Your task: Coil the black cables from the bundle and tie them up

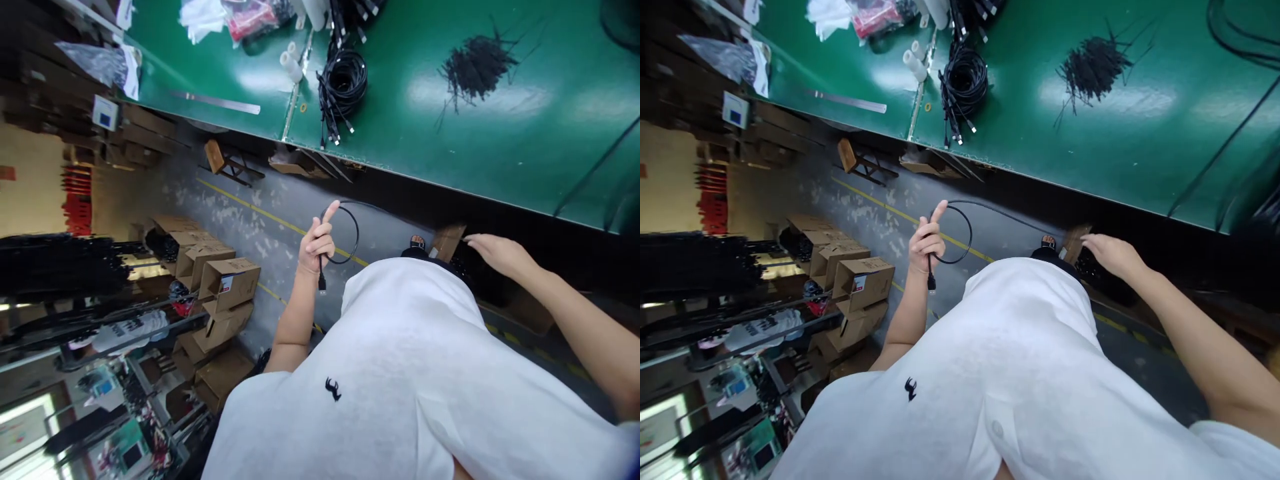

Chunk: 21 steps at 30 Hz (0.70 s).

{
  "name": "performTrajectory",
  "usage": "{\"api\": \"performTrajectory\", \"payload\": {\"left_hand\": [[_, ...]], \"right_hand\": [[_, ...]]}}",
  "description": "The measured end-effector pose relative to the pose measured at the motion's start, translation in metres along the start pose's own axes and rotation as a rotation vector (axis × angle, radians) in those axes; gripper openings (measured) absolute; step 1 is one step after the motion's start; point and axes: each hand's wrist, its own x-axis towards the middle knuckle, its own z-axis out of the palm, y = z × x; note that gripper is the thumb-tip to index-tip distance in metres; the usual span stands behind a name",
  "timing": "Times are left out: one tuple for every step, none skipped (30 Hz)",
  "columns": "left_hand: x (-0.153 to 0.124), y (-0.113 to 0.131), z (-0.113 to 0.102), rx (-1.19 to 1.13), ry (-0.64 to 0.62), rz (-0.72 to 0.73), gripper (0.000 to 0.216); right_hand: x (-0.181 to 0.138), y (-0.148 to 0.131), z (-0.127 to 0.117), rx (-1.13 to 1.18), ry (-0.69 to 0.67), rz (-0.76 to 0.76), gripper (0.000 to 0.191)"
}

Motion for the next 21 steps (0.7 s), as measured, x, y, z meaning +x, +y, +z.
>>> {"api": "performTrajectory", "payload": {"left_hand": [[0.004, -0.003, 0.0, 0.049, -0.01, -0.049, 0.033], [0.01, -0.009, 0.0, 0.115, -0.025, -0.097, 0.03], [0.015, -0.017, 0.002, 0.19, -0.047, -0.137, 0.028], [0.02, -0.027, 0.005, 0.266, -0.078, -0.166, 0.027], [0.024, -0.038, 0.009, 0.335, -0.12, -0.188, 0.028], [0.025, -0.048, 0.014, 0.391, -0.178, -0.21, 0.029], [0.025, -0.057, 0.018, 0.434, -0.252, -0.242, 0.032], [0.024, -0.063, 0.022, 0.46, -0.329, -0.281, 0.034], [0.021, -0.068, 0.025, 0.467, -0.395, -0.319, 0.035], [0.018, -0.07, 0.028, 0.457, -0.441, -0.358, 0.035], [0.014, -0.069, 0.03, 0.435, -0.464, -0.398, 0.035], [0.011, -0.067, 0.031, 0.403, -0.458, -0.435, 0.034], [0.008, -0.062, 0.03, 0.365, -0.426, -0.465, 0.035], [0.005, -0.056, 0.028, 0.325, -0.376, -0.483, 0.038], [0.002, -0.047, 0.025, 0.283, -0.316, -0.474, 0.042], [-0.002, -0.037, 0.021, 0.24, -0.251, -0.432, 0.044], [-0.005, -0.024, 0.015, 0.198, -0.188, -0.363, 0.045], [-0.009, -0.01, 0.01, 0.161, -0.136, -0.283, 0.043], [-0.012, 0.003, 0.004, 0.133, -0.098, -0.203, 0.038], [-0.015, 0.015, -0.001, 0.116, -0.07, -0.13, 0.034], [-0.017, 0.024, -0.005, 0.107, -0.05, -0.068, 0.031]], "right_hand": [[-0.009, -0.011, -0.001, -0.089, -0.035, -0.087, 0.035], [-0.016, -0.028, -0.004, -0.15, -0.071, -0.207, 0.035], [-0.02, -0.05, -0.01, -0.172, -0.104, -0.341, 0.035], [-0.02, -0.074, -0.018, -0.153, -0.132, -0.478, 0.036], [-0.016, -0.098, -0.027, -0.108, -0.151, -0.589, 0.039], [-0.009, -0.119, -0.036, -0.054, -0.155, -0.655, 0.041], [0.0, -0.138, -0.046, -0.007, -0.147, -0.67, 0.043], [0.012, -0.151, -0.055, 0.028, -0.127, -0.637, 0.044], [0.024, -0.16, -0.064, 0.054, -0.105, -0.573, 0.044], [0.035, -0.164, -0.071, 0.079, -0.09, -0.498, 0.043], [0.046, -0.163, -0.076, 0.112, -0.084, -0.43, 0.042], [0.054, -0.156, -0.08, 0.156, -0.083, -0.379, 0.041], [0.061, -0.145, -0.081, 0.201, -0.083, -0.342, 0.041], [0.065, -0.129, -0.08, 0.235, -0.072, -0.314, 0.041], [0.066, -0.109, -0.077, 0.253, -0.048, -0.284, 0.042], [0.064, -0.085, -0.072, 0.248, -0.009, -0.247, 0.042], [0.059, -0.06, -0.064, 0.217, 0.035, -0.195, 0.042], [0.052, -0.036, -0.054, 0.164, 0.085, -0.131, 0.04], [0.042, -0.015, -0.044, 0.095, 0.12, -0.057, 0.038], [0.03, 0.001, -0.033, 0.006, 0.134, 0.012, 0.035], [0.017, 0.009, -0.023, -0.076, 0.135, 0.045, 0.032]]}}
